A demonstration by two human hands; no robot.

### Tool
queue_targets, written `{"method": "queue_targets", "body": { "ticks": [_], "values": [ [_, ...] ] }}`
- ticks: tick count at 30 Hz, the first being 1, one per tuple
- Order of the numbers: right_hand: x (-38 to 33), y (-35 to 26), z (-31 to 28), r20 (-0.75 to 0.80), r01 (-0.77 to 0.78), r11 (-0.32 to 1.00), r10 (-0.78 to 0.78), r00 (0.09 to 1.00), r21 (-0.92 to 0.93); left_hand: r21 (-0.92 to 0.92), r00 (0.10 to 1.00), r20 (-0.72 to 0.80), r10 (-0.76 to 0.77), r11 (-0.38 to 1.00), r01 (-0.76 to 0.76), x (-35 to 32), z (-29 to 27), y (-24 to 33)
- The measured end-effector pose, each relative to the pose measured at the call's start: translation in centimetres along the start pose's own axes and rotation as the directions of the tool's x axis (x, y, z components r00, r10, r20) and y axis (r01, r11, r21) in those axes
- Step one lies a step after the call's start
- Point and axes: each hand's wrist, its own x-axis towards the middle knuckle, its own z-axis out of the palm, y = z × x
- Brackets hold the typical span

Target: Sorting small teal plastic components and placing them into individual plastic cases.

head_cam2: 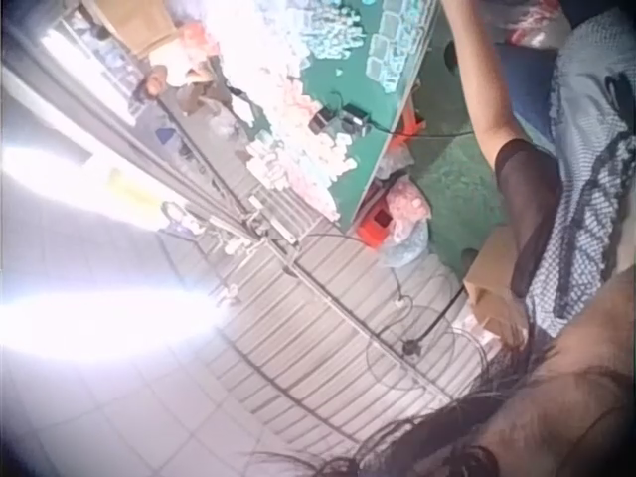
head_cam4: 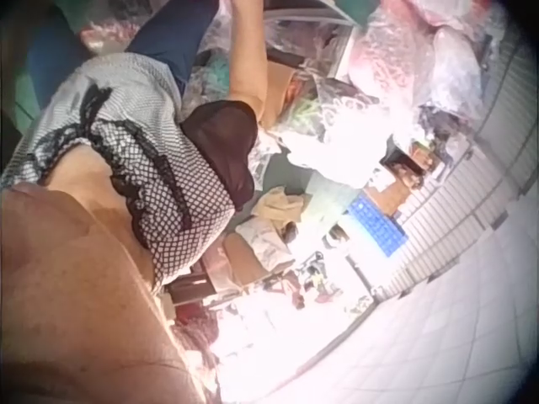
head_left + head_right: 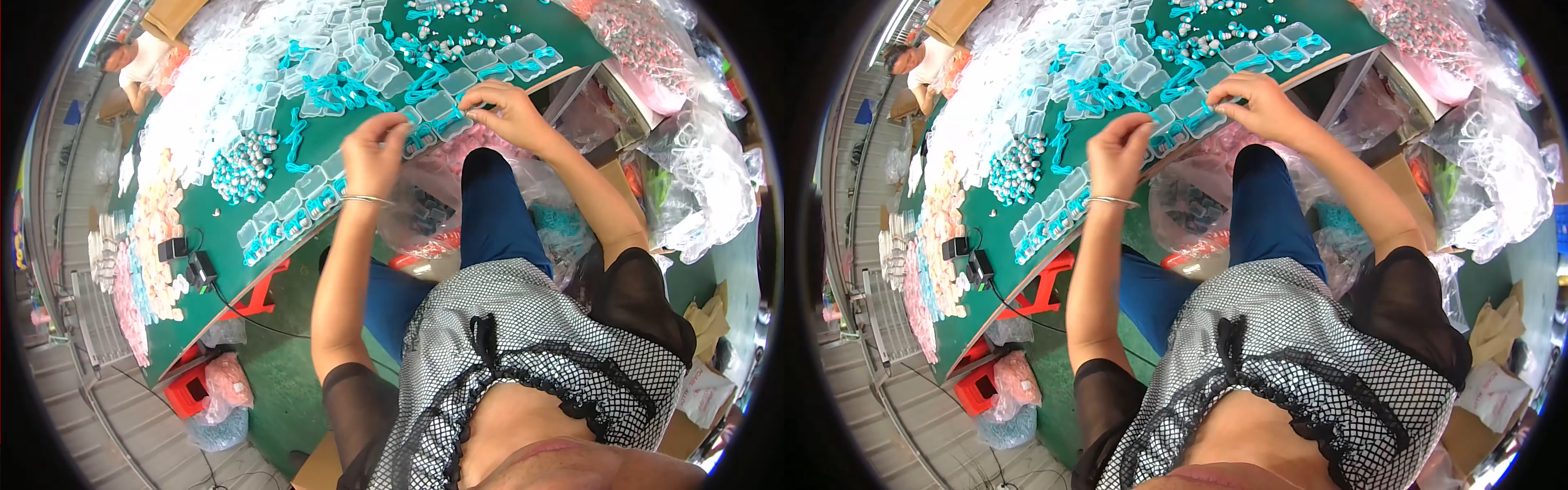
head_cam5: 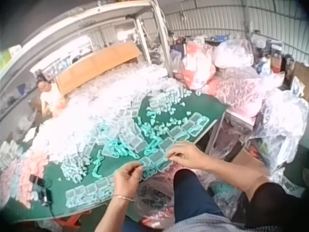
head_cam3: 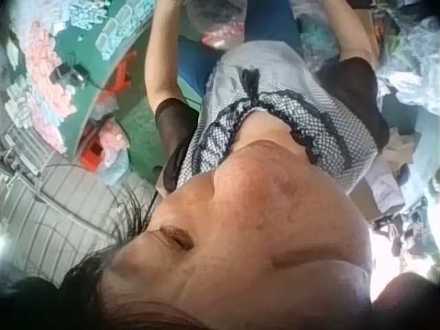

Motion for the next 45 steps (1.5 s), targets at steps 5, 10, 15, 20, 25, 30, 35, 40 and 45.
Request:
{"method": "queue_targets", "body": {
  "ticks": [5,10,15,20,25,30,35,40,45],
  "values": [
    [-0.4,0.6,0.7,0.001,0.126,0.981,-0.127,0.992,-0.15,0.149,0.987,0.007,0.158,0.976,-0.157,-0.7,4.3,0.1],
    [-0.7,0.5,1.0,-0.028,0.115,0.94,-0.131,0.991,-0.32,0.384,0.955,0.002,0.296,0.882,-0.275,-0.3,5.4,-0.7],
    [-0.7,0.1,1.0,-0.004,0.112,0.925,-0.121,0.993,-0.364,0.518,0.952,-0.029,0.304,0.819,-0.246,-0.4,6.1,-1.0],
    [-0.6,0.1,0.9,0.017,0.122,0.914,-0.125,0.992,-0.387,0.564,0.975,-0.002,0.221,0.806,-0.181,-0.1,6.5,-0.8],
    [-0.5,0.4,0.5,0.031,0.118,0.917,-0.115,0.993,-0.382,0.583,0.982,0.01,0.19,0.796,-0.16,-0.1,6.6,-0.8],
    [-0.1,0.0,0.8,0.049,0.125,0.879,-0.115,0.992,-0.459,0.663,0.983,0.021,0.183,0.733,-0.151,0.1,6.8,-0.3],
    [0.3,-0.1,1.1,0.074,0.09,0.872,-0.062,0.995,-0.481,0.634,0.987,0.003,0.162,0.762,-0.128,0.1,6.4,-0.3],
    [0.3,0.0,1.1,0.067,0.082,0.885,-0.058,0.996,-0.457,0.597,0.945,-0.028,0.327,0.764,-0.247,-0.7,6.2,-0.3],
    [0.4,0.0,1.0,0.029,0.099,0.879,-0.096,0.995,-0.466,0.63,0.873,0.086,0.48,0.653,-0.421,-1.1,5.9,-0.3]
  ]
}}
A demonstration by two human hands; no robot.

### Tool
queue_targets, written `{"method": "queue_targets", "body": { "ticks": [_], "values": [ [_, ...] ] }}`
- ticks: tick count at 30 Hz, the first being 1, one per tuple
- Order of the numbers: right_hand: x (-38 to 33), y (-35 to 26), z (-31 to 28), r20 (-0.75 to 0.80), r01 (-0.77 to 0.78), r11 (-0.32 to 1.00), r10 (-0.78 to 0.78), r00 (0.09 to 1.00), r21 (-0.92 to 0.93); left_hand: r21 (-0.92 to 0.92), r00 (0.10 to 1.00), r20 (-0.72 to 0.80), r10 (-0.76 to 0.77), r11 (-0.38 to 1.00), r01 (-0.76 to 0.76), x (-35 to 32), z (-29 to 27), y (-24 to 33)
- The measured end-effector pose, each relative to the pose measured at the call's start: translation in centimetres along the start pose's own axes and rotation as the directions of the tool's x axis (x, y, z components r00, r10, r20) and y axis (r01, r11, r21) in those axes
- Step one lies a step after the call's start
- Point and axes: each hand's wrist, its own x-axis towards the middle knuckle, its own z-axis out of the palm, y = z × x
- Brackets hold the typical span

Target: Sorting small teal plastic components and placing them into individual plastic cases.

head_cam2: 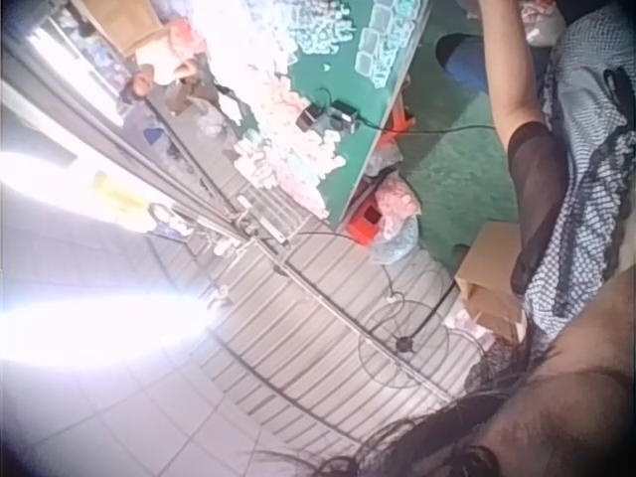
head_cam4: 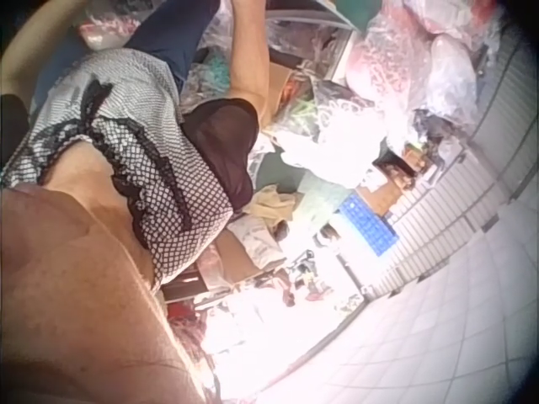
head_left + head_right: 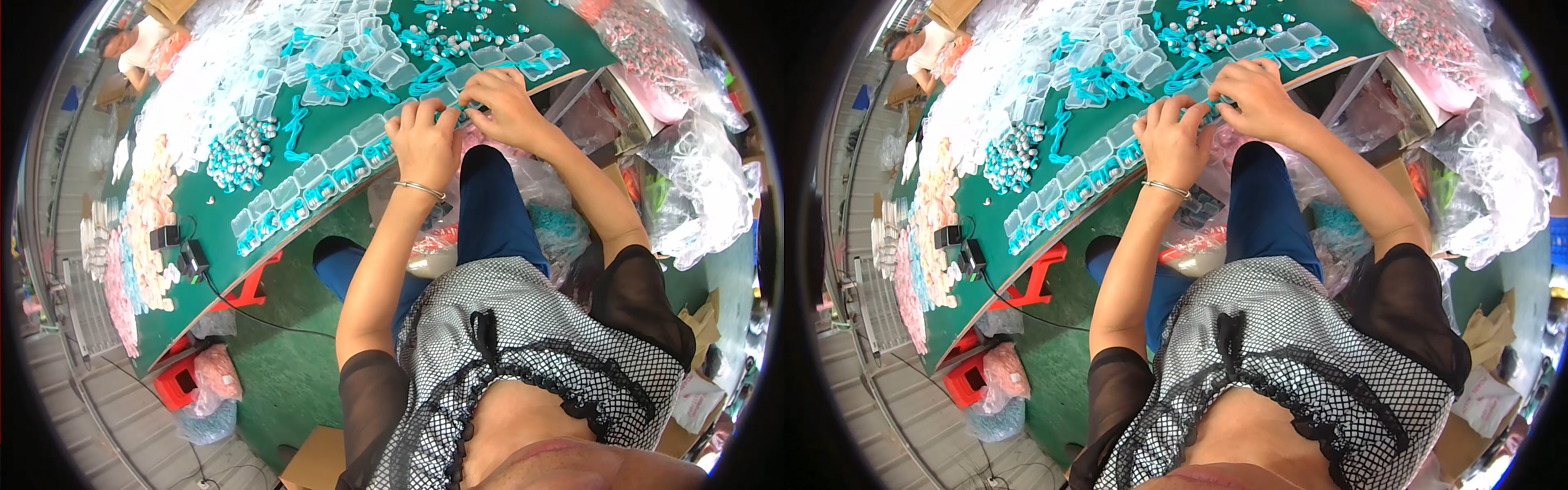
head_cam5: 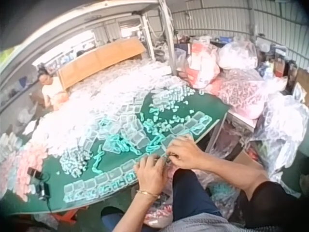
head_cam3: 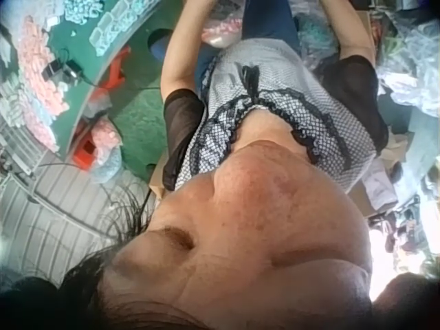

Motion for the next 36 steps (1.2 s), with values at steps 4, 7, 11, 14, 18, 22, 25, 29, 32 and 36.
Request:
{"method": "queue_targets", "body": {
  "ticks": [4,7,11,14,18,22,25,29,32,36],
  "values": [
    [0.0,-0.2,0.0,0.012,0.027,0.999,-0.026,1.0,-0.033,0.037,1.0,0.012,0.029,0.999,-0.029,-0.2,0.3,-0.4],
    [-0.1,-0.3,0.1,-0.019,0.063,0.995,-0.065,0.998,-0.076,0.039,0.999,0.009,0.037,0.999,-0.037,-0.2,0.4,-0.8],
    [0.0,-0.2,0.1,-0.049,0.084,0.994,-0.088,0.995,-0.075,0.039,1.0,0.003,0.028,0.999,-0.028,-0.1,0.4,-0.8],
    [0.0,0.0,0.2,-0.041,0.114,0.99,-0.118,0.992,-0.084,0.032,1.0,0.016,0.013,0.999,-0.014,0.2,0.4,-0.9],
    [0.4,0.0,0.2,-0.028,0.115,0.989,-0.118,0.993,-0.089,0.038,1.0,-0.003,0.026,0.999,-0.025,0.2,0.8,-1.3],
    [2.3,1.8,-0.2,-0.116,0.044,0.995,-0.054,0.992,-0.085,0.015,1.0,-0.014,0.011,1.0,-0.011,0.3,0.2,-1.2],
    [4.6,5.3,0.6,-0.093,-0.079,0.988,0.067,0.993,-0.134,-0.008,1.0,-0.027,-0.01,1.0,0.01,0.0,-0.6,-1.0],
    [6.5,8.3,2.2,-0.034,-0.149,0.94,0.146,0.989,-0.306,-0.038,1.0,0.01,-0.022,0.999,0.023,-0.5,-2.7,-2.2],
    [7.4,8.8,2.9,0.088,-0.174,0.917,0.219,0.972,-0.359,0.002,0.998,-0.008,-0.064,0.998,0.064,-1.2,-5.7,-4.4],
    [7.2,11.0,1.9,0.1,-0.102,0.941,0.141,0.985,-0.324,0.096,0.987,-0.085,-0.139,0.984,0.147,-1.7,-9.1,-9.5]
  ]
}}
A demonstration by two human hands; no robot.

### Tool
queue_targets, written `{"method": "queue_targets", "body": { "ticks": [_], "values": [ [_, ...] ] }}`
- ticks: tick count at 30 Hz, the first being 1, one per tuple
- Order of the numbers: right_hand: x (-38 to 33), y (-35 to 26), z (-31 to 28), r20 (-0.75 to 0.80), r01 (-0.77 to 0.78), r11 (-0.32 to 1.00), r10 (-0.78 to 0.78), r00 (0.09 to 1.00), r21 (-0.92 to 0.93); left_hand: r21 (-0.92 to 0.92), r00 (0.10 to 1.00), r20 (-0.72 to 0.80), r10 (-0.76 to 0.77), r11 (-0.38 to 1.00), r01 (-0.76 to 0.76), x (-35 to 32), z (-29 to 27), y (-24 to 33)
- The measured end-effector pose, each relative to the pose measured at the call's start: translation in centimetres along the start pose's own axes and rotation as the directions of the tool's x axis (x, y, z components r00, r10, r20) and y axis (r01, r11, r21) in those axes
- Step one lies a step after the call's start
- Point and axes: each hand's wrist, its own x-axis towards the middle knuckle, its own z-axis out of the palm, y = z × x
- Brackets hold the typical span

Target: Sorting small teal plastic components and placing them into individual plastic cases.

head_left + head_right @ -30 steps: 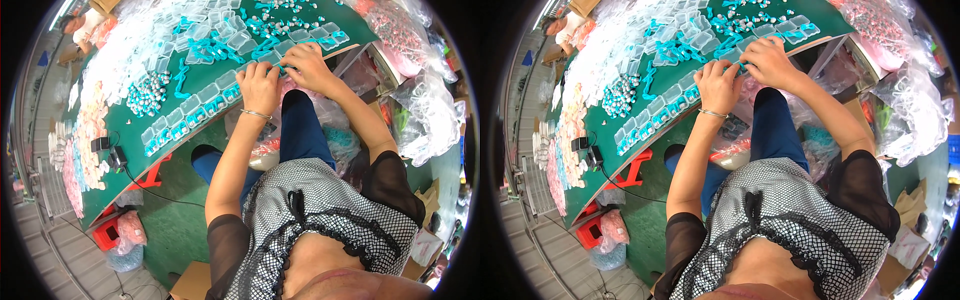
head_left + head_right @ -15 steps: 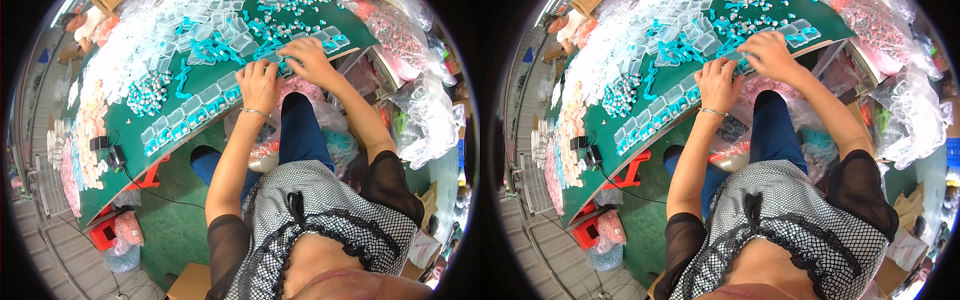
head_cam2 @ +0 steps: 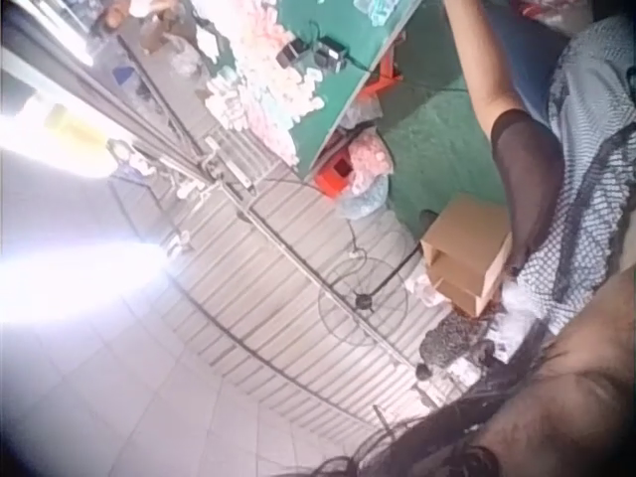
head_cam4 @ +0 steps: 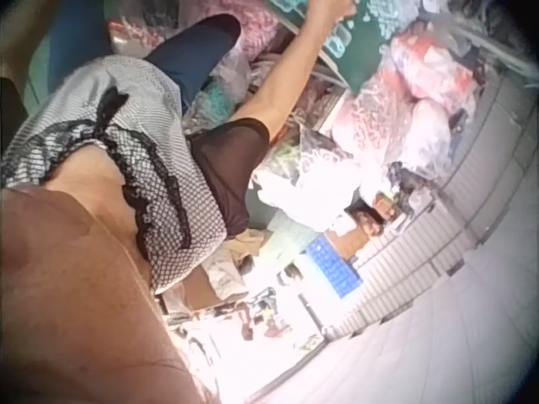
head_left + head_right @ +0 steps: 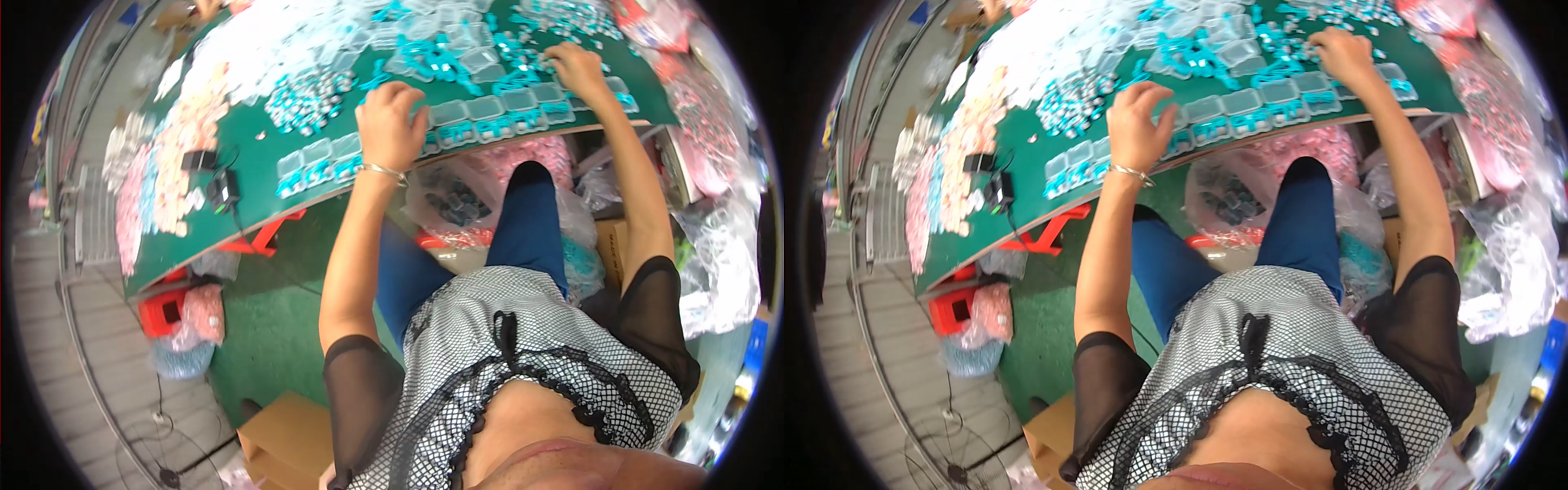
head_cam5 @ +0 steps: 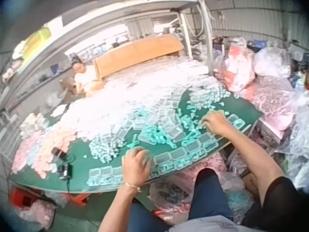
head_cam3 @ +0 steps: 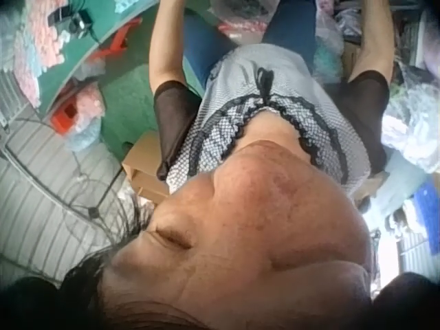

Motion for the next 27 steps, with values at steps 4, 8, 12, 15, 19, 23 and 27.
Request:
{"method": "queue_targets", "body": {
  "ticks": [4,8,12,15,19,23,27],
  "values": [
    [-0.1,-0.1,-0.4,-0.166,0.07,0.974,-0.034,0.986,0.216,0.092,0.963,-0.014,-0.268,0.959,0.268,0.1,-1.6,-8.7],
    [0.2,-1.5,-1.0,-0.236,0.164,0.921,-0.081,0.968,0.354,0.352,0.918,0.082,-0.389,0.873,0.338,1.2,-2.2,-12.1],
    [-1.2,-3.5,-2.5,-0.134,0.054,0.871,0.014,0.991,0.488,0.652,0.956,0.12,-0.269,0.747,0.129,2.7,-0.8,-12.0],
    [-2.7,-2.6,-2.5,0.004,-0.091,0.656,0.134,0.991,0.749,0.728,0.968,0.157,-0.194,0.685,0.019,3.4,0.8,-12.3],
    [-3.6,-4.1,-4.4,0.068,-0.142,0.526,0.157,0.985,0.839,0.749,0.973,0.16,-0.167,0.662,-0.01,2.9,1.0,-13.7],
    [-4.4,-4.5,-5.1,0.17,-0.234,0.375,0.198,0.965,0.897,0.631,0.986,0.101,-0.133,0.775,0.04,2.9,-0.1,-12.8],
    [-5.7,-4.2,-5.0,0.164,-0.213,0.264,0.197,0.967,0.941,0.057,0.938,0.167,-0.304,0.953,0.299,4.2,-0.2,-10.0]
  ]
}}
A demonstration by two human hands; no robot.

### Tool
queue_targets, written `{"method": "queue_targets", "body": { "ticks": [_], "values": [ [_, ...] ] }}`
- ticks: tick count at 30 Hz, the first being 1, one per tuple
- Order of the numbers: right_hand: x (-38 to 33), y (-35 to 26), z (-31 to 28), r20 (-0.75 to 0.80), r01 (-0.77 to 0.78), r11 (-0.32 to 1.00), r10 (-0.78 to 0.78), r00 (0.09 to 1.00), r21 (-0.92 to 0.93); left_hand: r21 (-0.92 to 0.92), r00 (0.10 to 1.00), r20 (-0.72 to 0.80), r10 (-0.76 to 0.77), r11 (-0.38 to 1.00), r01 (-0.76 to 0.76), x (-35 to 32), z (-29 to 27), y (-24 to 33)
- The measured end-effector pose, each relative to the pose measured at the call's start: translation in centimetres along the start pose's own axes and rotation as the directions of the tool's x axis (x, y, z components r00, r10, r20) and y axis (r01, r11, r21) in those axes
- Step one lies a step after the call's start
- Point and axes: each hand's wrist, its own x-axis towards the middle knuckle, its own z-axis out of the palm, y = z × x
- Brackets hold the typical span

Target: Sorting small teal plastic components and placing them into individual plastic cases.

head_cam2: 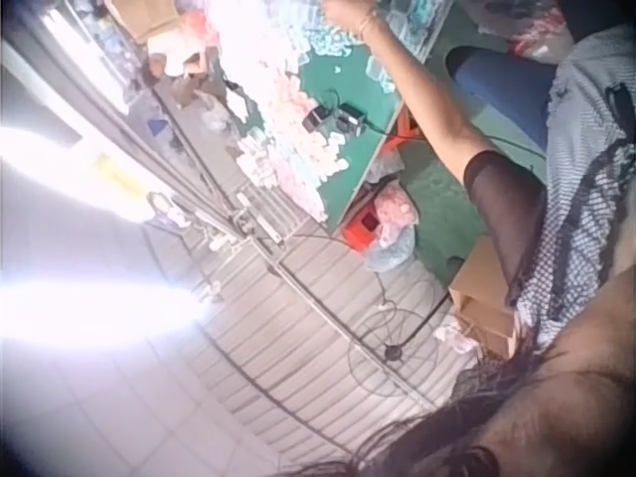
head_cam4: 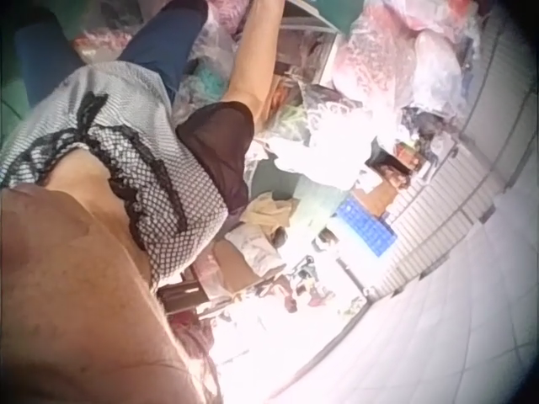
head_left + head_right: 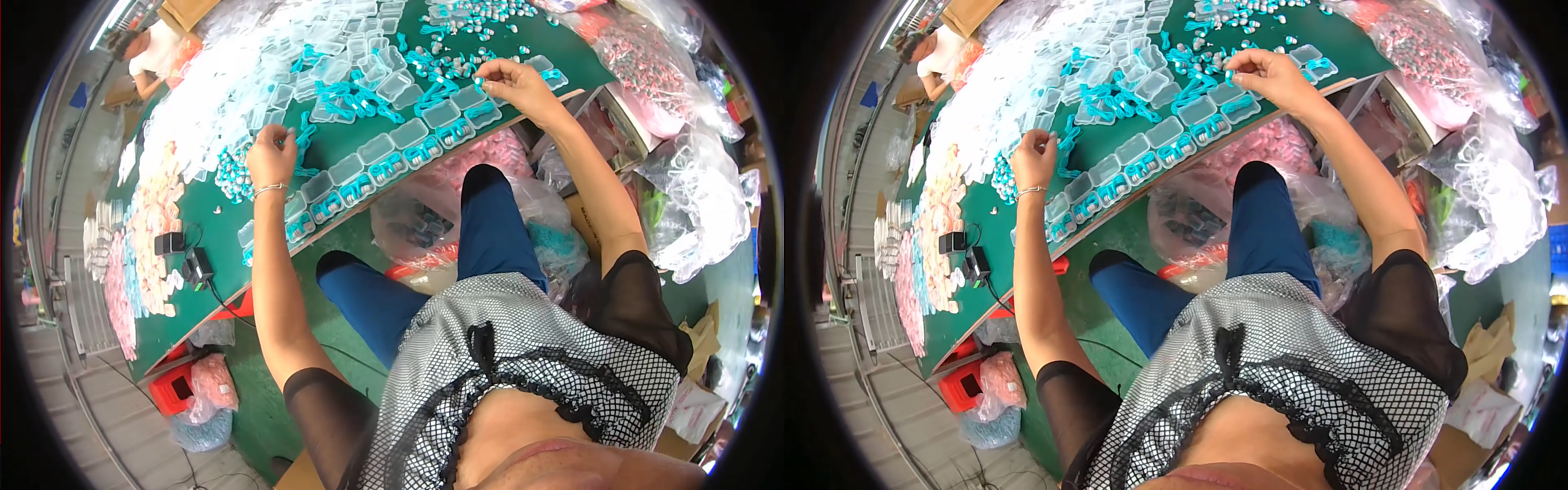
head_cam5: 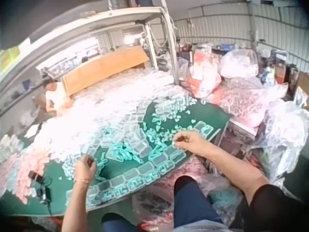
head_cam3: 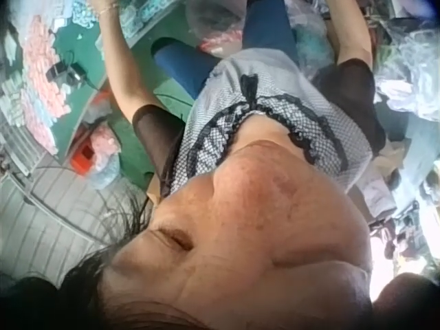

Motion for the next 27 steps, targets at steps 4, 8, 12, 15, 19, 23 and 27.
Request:
{"method": "queue_targets", "body": {
  "ticks": [4,8,12,15,19,23,27],
  "values": [
    [-0.8,0.0,-0.1,-0.02,-0.023,0.997,0.022,1.0,-0.073,-0.641,0.996,0.094,-0.003,0.765,0.063,-1.4,1.4,6.8],
    [-1.6,0.2,-0.7,0.034,-0.083,0.979,0.091,0.995,-0.188,-0.86,0.944,0.319,0.086,0.445,0.25,-2.6,3.3,12.8],
    [-2.6,0.3,-0.3,0.004,-0.003,0.986,0.004,1.0,-0.169,-0.87,0.917,0.386,0.098,0.368,0.327,-3.6,5.4,15.6],
    [-3.2,0.5,-0.3,-0.037,0.029,0.982,-0.036,0.999,-0.187,-0.883,0.899,0.418,0.13,0.292,0.368,-3.9,6.6,17.3],
    [-3.4,0.4,-0.2,-0.034,-0.017,0.962,0.008,0.999,-0.273,-0.843,0.894,0.419,0.159,0.434,0.318,-3.9,8.1,18.4],
    [-3.5,1.2,0.0,-0.016,0.19,0.87,-0.221,0.975,-0.455,-0.716,0.952,0.222,0.213,0.698,0.011,-4.1,9.2,19.8],
    [-3.1,1.6,0.2,0.077,0.414,0.671,-0.471,0.878,-0.615,-0.52,0.95,0.079,0.303,0.825,-0.22,-4.4,10.5,20.7]
  ]
}}
